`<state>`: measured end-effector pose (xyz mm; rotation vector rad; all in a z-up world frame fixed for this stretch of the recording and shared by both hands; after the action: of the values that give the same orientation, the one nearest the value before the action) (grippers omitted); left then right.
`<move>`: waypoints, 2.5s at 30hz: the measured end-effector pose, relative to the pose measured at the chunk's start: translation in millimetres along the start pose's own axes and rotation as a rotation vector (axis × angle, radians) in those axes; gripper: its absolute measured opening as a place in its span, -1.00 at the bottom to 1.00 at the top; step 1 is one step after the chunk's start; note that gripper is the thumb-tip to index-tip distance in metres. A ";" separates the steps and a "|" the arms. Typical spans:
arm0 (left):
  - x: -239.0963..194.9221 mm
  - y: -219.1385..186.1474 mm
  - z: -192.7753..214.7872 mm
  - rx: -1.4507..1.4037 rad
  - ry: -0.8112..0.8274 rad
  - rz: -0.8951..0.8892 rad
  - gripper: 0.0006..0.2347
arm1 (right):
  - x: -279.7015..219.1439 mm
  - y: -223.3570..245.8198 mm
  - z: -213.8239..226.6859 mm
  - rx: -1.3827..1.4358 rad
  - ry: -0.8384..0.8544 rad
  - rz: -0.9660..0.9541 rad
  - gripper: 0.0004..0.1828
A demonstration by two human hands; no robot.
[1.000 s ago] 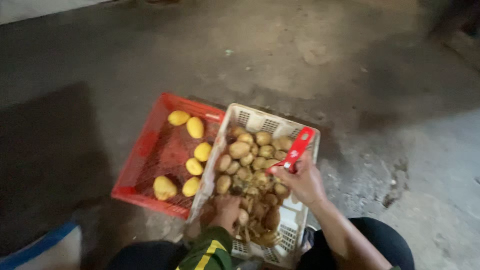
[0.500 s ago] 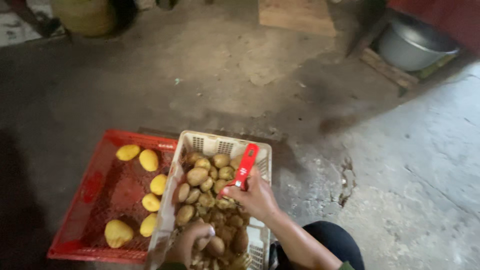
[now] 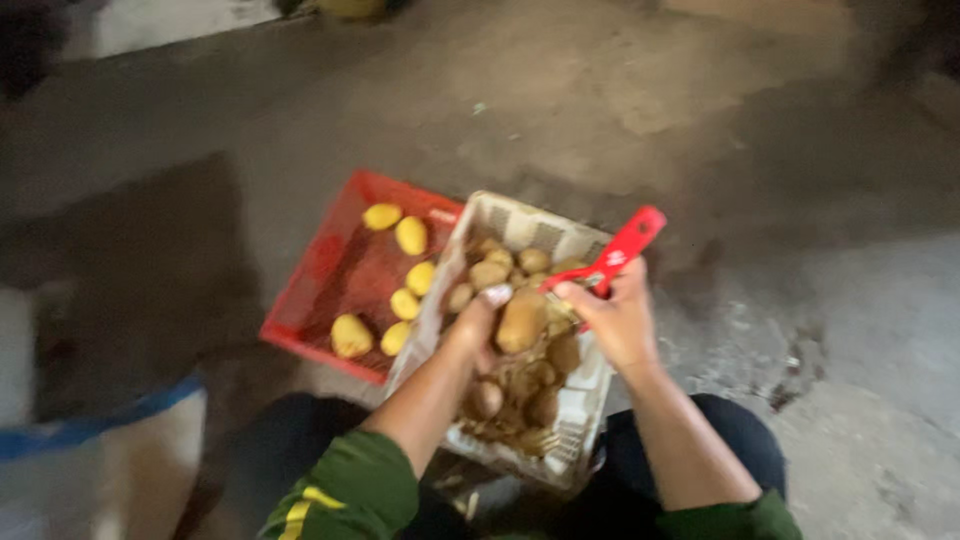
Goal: The person peels potatoes using a red peeler while sitting on the floor, placing peeled potatoes into a red crate. Later, the person stands at a stove and fries a mixture in a pan, using a slotted spoon to remove cooked portions and place them into a container.
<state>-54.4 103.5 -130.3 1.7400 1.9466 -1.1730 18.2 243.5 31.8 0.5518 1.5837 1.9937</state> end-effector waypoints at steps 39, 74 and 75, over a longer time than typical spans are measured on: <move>-52.0 -4.8 -23.2 -0.454 0.039 -0.125 -0.60 | 21.4 -2.4 -36.7 -0.310 -0.122 -0.138 -0.32; -49.4 -6.6 2.5 -0.489 -0.181 -0.123 -0.66 | 29.7 -15.6 -36.7 -0.366 -0.152 -0.138 -0.28; -52.9 -6.2 4.9 -0.479 -0.198 -0.104 -0.68 | 24.4 -9.9 -36.8 -0.352 -0.158 -0.084 -0.26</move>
<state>-49.1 63.4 -95.3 1.2445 2.0044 -0.7839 -21.7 232.8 13.5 0.4802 1.1111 2.0474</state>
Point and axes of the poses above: each hand's wrist, its own x-axis towards the middle knuckle, its own z-axis out of the back of the hand, y = z × x, the point moved 9 cm from there along x, towards the middle knuckle, and after that the axes turned 10 degrees about -x, right-handed, at the moved point
